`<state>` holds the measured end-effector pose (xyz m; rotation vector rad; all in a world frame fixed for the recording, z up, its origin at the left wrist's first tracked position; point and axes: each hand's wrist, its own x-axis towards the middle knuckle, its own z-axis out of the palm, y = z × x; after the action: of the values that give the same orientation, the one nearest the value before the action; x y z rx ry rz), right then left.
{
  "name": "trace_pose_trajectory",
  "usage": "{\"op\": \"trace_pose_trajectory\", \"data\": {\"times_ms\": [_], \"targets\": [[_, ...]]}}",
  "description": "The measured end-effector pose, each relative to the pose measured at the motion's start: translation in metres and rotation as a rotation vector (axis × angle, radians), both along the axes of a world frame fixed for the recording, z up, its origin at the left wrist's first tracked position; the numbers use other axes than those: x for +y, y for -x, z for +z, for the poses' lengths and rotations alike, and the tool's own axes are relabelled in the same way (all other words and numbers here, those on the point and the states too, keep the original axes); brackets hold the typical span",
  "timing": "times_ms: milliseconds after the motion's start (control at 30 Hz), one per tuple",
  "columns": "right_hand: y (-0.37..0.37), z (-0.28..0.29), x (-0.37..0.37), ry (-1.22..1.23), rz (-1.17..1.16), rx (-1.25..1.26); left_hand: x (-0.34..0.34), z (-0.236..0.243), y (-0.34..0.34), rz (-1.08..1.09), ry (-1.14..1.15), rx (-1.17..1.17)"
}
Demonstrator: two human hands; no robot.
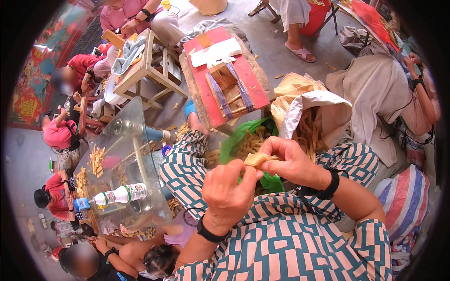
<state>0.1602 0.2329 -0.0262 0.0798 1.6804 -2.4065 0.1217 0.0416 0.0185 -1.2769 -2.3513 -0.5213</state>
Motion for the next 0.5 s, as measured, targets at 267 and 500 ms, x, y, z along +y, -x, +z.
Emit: {"op": "trace_pose_trajectory", "data": {"times_ms": [267, 500], "targets": [[0.005, 0.010, 0.000, 0.048, -0.092, 0.090, 0.003, -0.011, 0.009, -0.006, -0.105, -0.186], [-0.003, 0.004, -0.003, 0.063, 0.012, 0.137, -0.004, -0.019, 0.014, -0.090, -0.397, -0.872]]}}
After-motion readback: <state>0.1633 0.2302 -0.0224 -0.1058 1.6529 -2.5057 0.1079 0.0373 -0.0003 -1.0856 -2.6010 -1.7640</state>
